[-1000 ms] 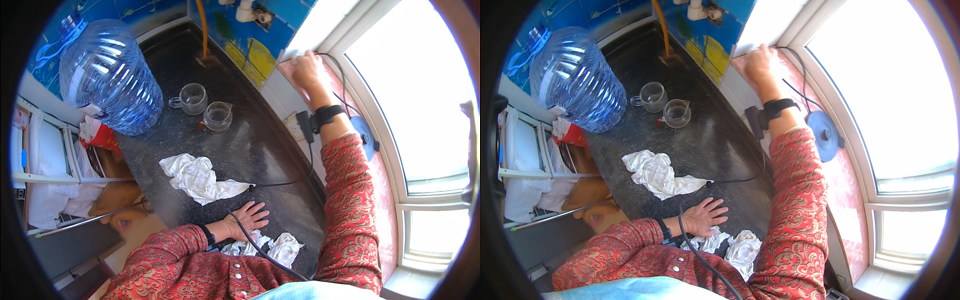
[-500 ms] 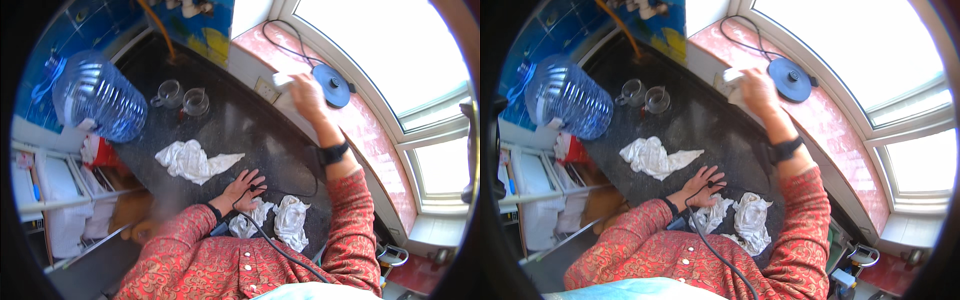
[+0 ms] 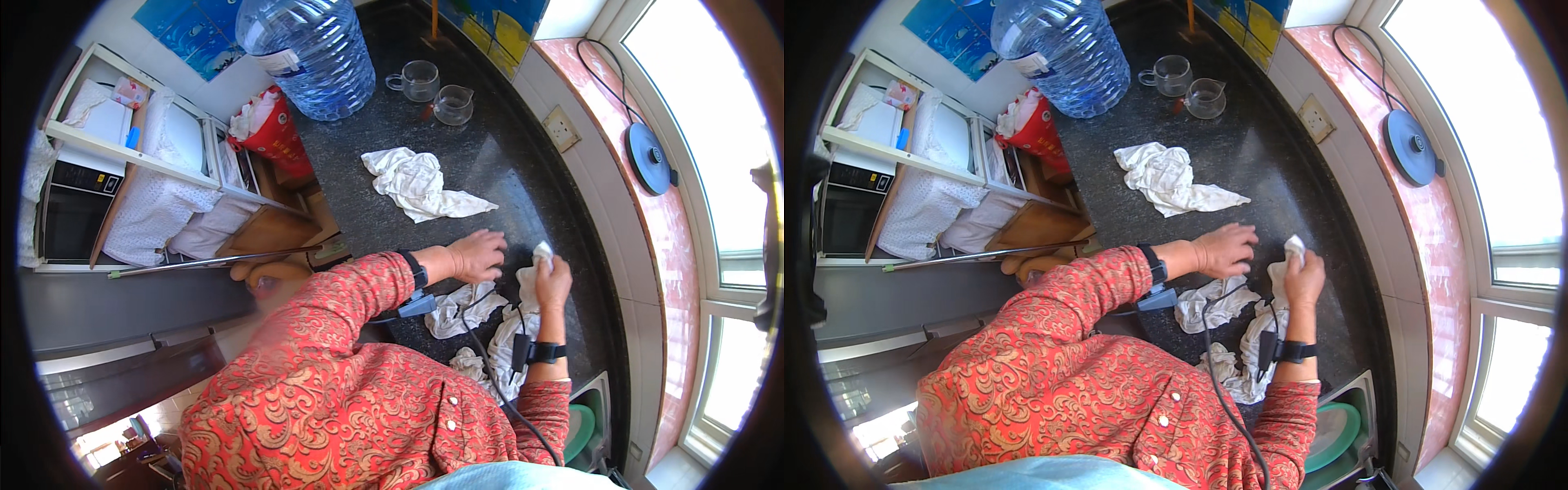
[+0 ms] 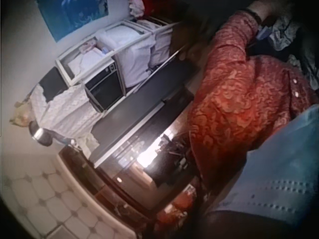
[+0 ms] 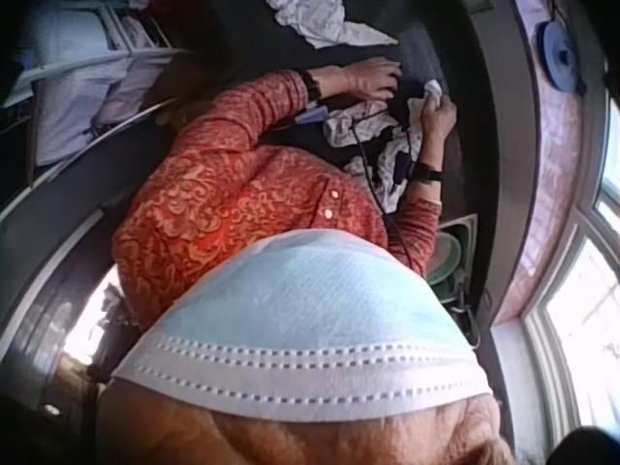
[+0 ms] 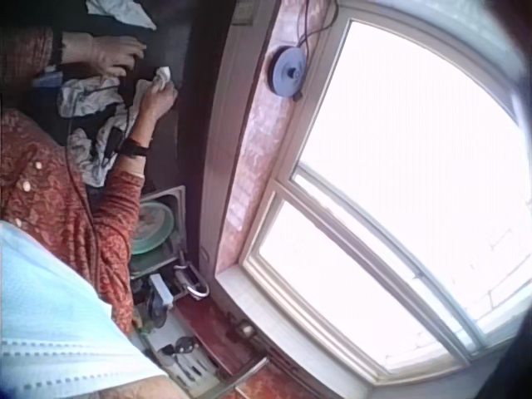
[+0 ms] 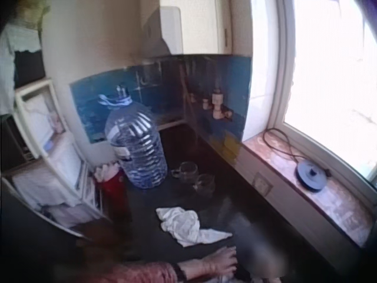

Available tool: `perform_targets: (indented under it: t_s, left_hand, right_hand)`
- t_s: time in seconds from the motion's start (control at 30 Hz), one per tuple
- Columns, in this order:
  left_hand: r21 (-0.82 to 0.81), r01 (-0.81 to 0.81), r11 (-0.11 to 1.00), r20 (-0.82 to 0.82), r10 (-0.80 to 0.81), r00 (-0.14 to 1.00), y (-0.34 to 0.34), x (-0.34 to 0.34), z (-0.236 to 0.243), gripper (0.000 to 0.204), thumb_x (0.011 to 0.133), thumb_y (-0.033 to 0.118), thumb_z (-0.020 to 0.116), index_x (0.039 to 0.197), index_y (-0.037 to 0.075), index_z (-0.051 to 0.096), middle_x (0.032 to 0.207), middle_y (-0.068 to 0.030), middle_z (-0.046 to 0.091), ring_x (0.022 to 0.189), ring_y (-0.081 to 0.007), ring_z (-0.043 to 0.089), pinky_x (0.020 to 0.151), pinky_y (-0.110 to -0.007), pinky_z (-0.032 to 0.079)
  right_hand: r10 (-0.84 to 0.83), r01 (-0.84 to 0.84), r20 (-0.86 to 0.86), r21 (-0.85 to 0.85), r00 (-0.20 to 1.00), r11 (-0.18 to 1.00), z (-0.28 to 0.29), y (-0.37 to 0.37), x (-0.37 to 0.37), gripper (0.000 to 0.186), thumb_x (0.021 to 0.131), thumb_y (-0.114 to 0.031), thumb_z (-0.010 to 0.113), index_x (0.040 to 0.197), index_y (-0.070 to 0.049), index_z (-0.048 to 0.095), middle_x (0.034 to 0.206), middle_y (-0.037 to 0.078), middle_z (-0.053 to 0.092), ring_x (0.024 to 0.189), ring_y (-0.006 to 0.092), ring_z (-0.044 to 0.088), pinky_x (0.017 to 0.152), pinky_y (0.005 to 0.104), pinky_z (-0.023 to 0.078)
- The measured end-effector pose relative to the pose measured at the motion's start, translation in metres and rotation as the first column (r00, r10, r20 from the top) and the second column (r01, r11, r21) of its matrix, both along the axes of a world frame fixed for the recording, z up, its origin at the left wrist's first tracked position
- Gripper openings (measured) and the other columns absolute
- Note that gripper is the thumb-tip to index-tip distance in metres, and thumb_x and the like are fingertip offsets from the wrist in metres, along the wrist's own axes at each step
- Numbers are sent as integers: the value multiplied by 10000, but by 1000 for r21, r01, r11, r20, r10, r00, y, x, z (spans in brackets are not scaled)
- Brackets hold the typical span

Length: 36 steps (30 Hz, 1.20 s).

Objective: The person wipes the kitchen countertop and window sill with a cloth, then moves two glass mugs to the window sill. The person also wipes a small black circular object and places it on the sill.

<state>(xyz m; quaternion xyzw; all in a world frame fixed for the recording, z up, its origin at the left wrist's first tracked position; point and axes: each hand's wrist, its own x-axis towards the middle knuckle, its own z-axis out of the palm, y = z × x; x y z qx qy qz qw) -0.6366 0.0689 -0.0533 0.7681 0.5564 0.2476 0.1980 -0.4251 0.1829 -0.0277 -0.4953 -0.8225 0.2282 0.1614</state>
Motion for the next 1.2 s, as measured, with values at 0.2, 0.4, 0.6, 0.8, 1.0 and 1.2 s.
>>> perform_targets:
  t_s: [0.2, 0.4, 0.6, 0.8, 1.0, 1.2]
  left_hand:
    - [142, -578, 804, 299, 521, 799, 2, -112, 26, 251, 817, 152, 683, 1035, 42, 625, 1060, -158, 622, 1011, -351, 620, 893, -403, 515]
    - [85, -920, 384, 267, 880, 392, 18, -259, 13, 538, 875, 49, 625, 1367, 15, 412, 1334, -233, 459, 1079, -338, 618, 938, -400, 522]
    - [1, -890, 456, 167, 878, 450, 50, -324, 10, 678, 876, 50, 597, 1461, -72, 276, 1481, -317, 331, 1383, -448, 359, 1167, -422, 314]
    - [-35, -866, 499, 142, 860, 490, 64, -343, 1, 558, 873, 62, 615, 1380, -64, 420, 1326, -286, 479, 1242, -423, 487, 1078, -430, 403]
    - [-153, -810, 567, 275, 811, 516, 49, -340, -13, 192, 878, 122, 661, 1023, 6, 612, 1006, -194, 612, 943, -355, 610, 860, -433, 498]
    - [-329, -729, 600, 412, 786, 461, 50, -324, -31, 172, 902, 190, 671, 943, 26, 640, 877, -123, 681, 795, -250, 653, 740, -359, 523]
  right_hand:
    - [-82, 96, 303, -29, 949, 995, -18, -56, -29, 420, 834, -363, 704, 1154, -94, 677, 1227, 193, 540, 1150, 422, 510, 930, 536, 446]
    - [-23, -25, 164, 285, 986, 958, 39, -13, -101, 402, 834, -296, 727, 1174, -90, 667, 1158, 187, 584, 1064, 384, 584, 893, 467, 487]
    - [50, -126, -242, -310, 969, 942, 12, 15, -275, 381, 870, -231, 681, 1187, -21, 659, 1025, 198, 682, 864, 331, 676, 792, 414, 535]
    - [-510, -32, -305, -880, 804, 475, -18, 3, -389, 544, 895, -320, 713, 1370, -107, 559, 1037, 6, 643, 720, 116, 561, 605, 277, 451]
    - [-742, -97, -342, -931, 576, 353, -29, 1, -413, 419, 877, -262, 735, 1258, -122, 632, 830, -14, 583, 604, 78, 498, 455, 239, 357]
    - [-788, -172, -341, -940, 513, 295, -24, 2, -411, 325, 868, -298, 739, 1115, -118, 629, 828, 2, 583, 623, 106, 543, 458, 249, 365]
